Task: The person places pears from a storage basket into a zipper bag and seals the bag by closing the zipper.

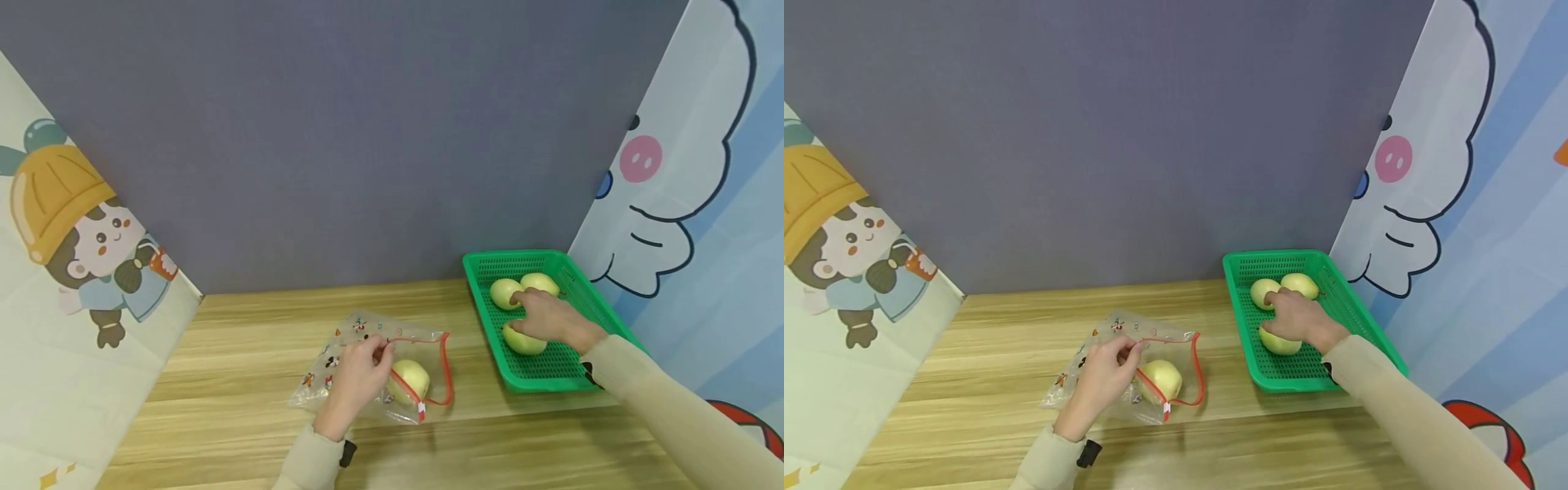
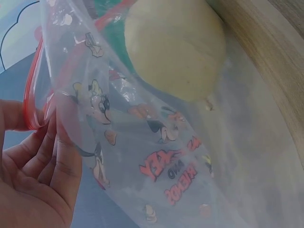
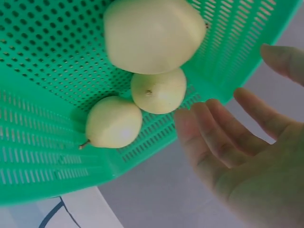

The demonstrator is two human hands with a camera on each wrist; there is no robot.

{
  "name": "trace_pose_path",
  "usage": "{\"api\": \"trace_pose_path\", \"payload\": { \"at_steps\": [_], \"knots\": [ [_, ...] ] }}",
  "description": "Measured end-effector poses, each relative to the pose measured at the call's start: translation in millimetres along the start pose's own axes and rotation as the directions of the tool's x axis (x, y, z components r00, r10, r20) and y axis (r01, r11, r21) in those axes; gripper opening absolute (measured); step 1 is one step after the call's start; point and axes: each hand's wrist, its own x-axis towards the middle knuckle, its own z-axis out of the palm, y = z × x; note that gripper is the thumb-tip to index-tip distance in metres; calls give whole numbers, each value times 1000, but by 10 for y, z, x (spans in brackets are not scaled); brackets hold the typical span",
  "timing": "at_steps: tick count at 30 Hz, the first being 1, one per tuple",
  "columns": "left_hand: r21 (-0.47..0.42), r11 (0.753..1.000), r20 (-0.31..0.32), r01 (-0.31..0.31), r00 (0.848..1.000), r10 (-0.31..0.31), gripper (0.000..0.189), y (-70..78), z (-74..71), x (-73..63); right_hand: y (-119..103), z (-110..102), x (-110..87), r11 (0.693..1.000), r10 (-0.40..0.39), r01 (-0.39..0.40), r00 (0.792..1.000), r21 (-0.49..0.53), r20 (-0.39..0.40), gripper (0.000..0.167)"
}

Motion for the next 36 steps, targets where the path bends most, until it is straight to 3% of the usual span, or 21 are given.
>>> {"api": "trace_pose_path", "payload": {
  "at_steps": [13,22,36],
  "knots": [
    [5,1000,-10,-14,1000,14,12,-20,21,-4,116,131,80,1000,-10,11,998,-10,70,50],
    [3,1000,-13,26,1000,-26,12,2,21,-17,158,190,140,999,9,-5,994,-37,112,54],
    [-3,1000,-10,13,1000,-14,14,-41,28,-23,230,343,228,998,65,-56,964,-41,258,72]
  ]
}}
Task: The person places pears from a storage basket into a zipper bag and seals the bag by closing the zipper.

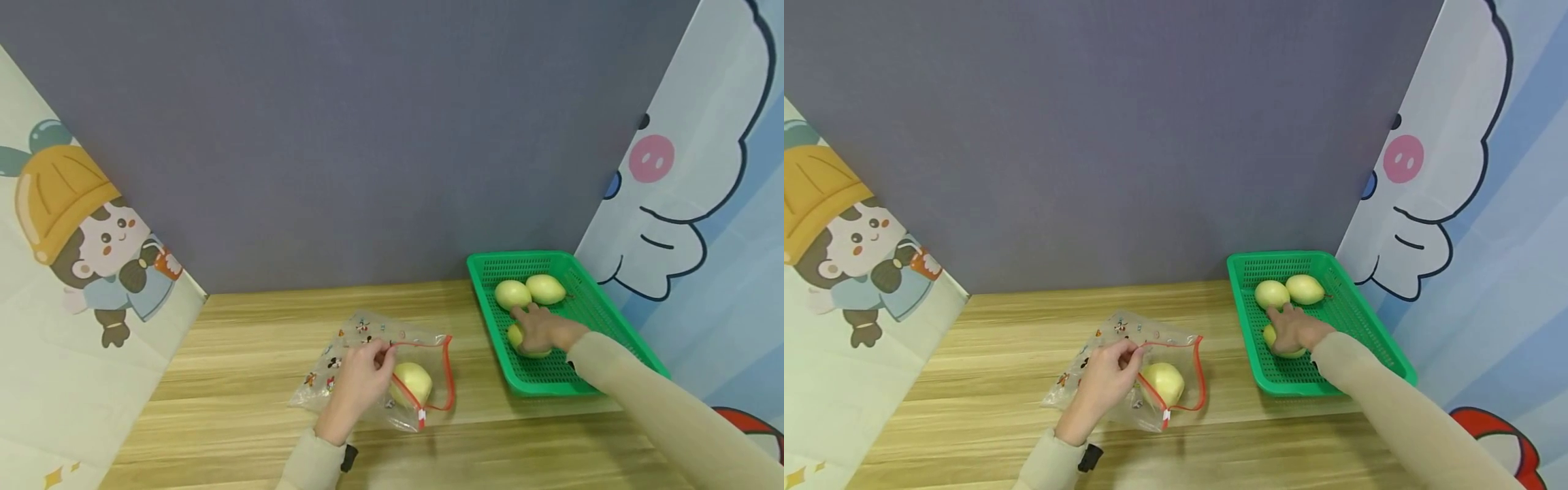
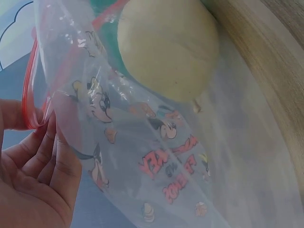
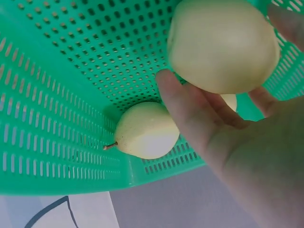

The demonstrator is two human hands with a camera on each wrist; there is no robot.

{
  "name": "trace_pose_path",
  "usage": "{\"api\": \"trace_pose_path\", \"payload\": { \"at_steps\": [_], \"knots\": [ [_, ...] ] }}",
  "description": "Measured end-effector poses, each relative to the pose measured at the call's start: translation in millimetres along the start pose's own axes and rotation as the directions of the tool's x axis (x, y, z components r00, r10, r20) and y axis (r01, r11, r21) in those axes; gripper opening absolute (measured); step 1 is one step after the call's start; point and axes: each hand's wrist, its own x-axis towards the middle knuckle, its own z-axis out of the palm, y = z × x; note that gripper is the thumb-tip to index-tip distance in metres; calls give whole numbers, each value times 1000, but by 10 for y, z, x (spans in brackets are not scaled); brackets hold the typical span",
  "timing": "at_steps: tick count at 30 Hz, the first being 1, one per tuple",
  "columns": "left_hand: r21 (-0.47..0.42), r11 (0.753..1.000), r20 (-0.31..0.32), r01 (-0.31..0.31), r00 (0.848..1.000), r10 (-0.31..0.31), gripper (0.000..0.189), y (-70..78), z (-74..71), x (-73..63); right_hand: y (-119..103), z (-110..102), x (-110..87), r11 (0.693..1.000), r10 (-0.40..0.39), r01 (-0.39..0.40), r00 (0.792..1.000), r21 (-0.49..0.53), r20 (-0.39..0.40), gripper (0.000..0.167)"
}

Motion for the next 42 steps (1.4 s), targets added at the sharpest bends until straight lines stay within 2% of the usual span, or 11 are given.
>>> {"api": "trace_pose_path", "payload": {
  "at_steps": [11,22,28,36,42],
  "knots": [
    [-28,1000,5,0,1000,0,16,0,20,-26,11,63,5,1000,7,-8,1000,26,21,64],
    [-15,1000,6,7,1000,-7,15,-5,12,-15,31,-73,7,999,-24,28,995,37,-97,76],
    [-11,1000,8,19,1000,-19,15,-1,-6,-12,-23,-179,1,996,-41,53,988,73,-146,68],
    [5,1000,23,14,1000,-15,14,-5,11,3,-52,-266,-76,981,-33,72,977,178,-213,76],
    [0,1000,-2,9,1000,-9,15,-11,1,3,-174,-364,-151,964,-50,113,966,242,-252,75]
  ]
}}
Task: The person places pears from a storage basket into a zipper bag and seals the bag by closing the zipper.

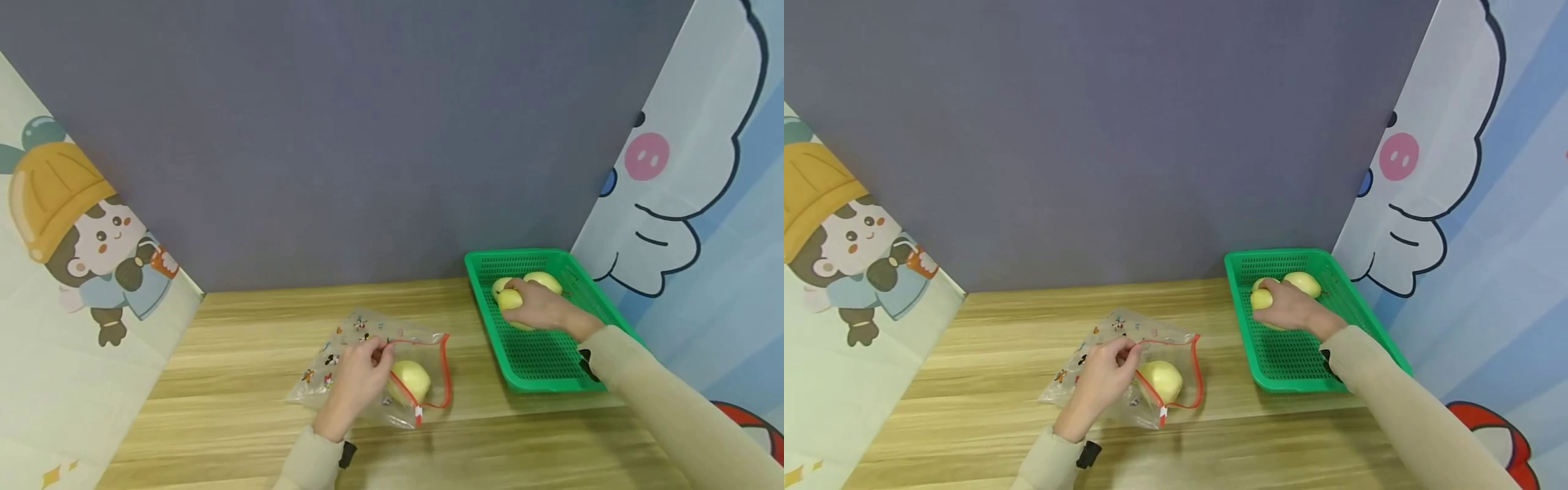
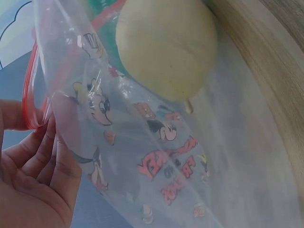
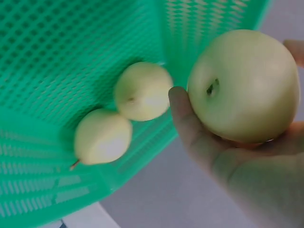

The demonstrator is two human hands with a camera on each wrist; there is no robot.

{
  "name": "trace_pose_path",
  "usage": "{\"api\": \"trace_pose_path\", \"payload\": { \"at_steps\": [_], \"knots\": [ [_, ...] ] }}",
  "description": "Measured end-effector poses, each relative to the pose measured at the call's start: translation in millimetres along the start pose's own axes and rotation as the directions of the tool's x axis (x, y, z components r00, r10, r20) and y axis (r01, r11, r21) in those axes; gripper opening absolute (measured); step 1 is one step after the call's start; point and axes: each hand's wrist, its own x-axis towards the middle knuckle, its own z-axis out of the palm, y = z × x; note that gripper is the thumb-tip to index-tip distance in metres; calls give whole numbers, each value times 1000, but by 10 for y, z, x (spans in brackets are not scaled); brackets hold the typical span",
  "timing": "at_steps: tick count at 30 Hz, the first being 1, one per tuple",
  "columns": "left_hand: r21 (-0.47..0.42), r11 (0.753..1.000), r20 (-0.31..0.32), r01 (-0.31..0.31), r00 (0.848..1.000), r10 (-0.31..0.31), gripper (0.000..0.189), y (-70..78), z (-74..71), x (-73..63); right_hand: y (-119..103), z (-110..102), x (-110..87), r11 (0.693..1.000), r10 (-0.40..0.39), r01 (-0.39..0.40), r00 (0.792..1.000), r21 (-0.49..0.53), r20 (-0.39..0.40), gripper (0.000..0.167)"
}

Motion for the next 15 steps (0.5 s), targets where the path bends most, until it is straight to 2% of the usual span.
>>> {"api": "trace_pose_path", "payload": {
  "at_steps": [15],
  "knots": [
    [-4,1000,-6,-4,1000,3,14,-2,-9,-2,-418,-88,-236,983,-41,54,996,174,-76,62]
  ]
}}
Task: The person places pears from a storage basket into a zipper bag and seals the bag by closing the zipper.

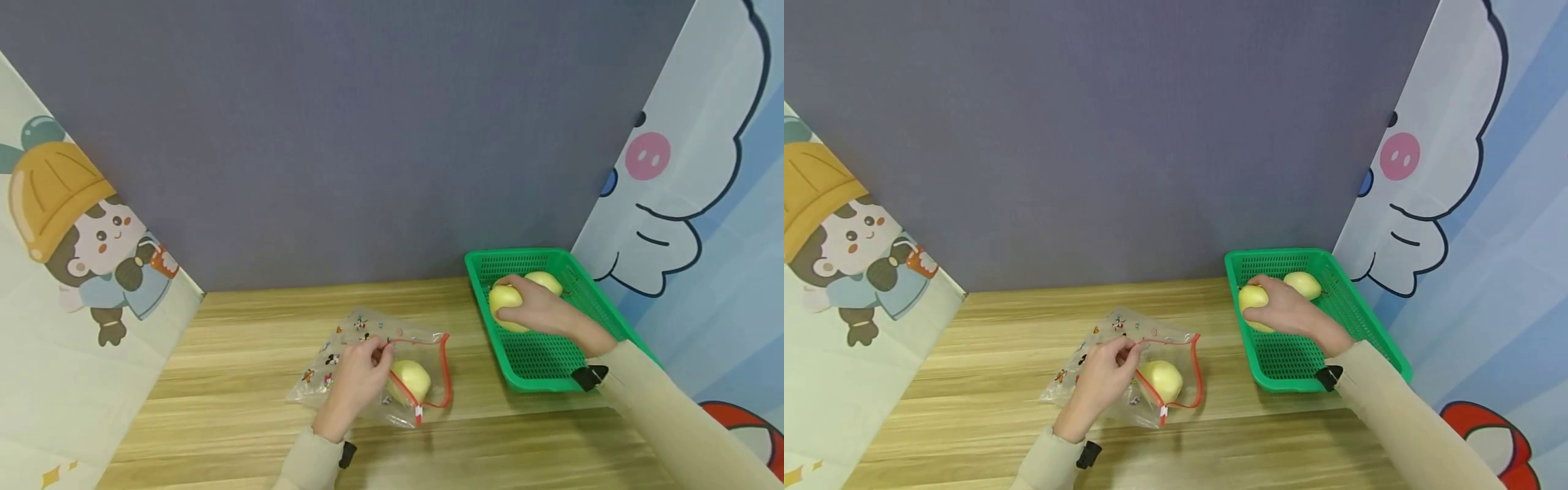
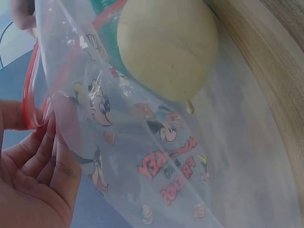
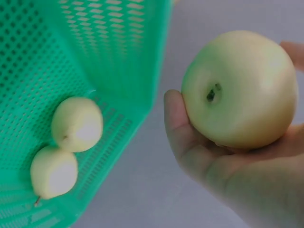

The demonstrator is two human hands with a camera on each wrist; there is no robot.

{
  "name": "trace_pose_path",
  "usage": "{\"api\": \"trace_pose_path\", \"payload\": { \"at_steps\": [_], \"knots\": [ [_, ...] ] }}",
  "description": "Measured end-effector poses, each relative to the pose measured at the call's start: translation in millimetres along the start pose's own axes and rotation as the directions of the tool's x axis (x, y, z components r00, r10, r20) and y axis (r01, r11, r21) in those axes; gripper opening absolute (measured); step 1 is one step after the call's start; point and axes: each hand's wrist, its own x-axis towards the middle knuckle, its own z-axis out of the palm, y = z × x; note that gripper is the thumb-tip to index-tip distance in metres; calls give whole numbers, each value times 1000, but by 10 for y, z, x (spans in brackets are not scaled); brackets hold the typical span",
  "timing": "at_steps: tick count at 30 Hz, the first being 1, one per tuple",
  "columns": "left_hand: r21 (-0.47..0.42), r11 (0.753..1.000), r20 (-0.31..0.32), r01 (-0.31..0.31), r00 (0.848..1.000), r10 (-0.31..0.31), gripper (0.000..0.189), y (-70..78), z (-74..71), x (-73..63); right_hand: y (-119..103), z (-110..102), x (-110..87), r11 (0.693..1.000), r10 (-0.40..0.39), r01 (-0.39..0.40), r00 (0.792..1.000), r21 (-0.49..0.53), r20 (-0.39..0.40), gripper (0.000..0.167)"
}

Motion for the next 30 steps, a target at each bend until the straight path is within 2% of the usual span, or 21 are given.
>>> {"api": "trace_pose_path", "payload": {
  "at_steps": [5,9,15,22,30],
  "knots": [
    [1,1000,-1,8,1000,-8,13,1,4,-4,-127,-36,-132,997,7,-5,1000,78,-24,61],
    [-5,1000,-10,0,1000,0,12,0,2,2,-224,-52,-237,995,11,-7,999,104,-36,61],
    [-14,1000,-3,16,1000,-16,13,5,1,4,-345,-23,-392,986,-11,21,998,166,-59,59],
    [-40,998,12,40,999,-39,13,10,0,-11,-364,133,-562,979,-42,61,994,197,-98,58],
    [-46,999,0,26,1000,-26,12,22,-6,-16,-411,409,-656,959,-106,140,983,247,-148,57]
  ]
}}
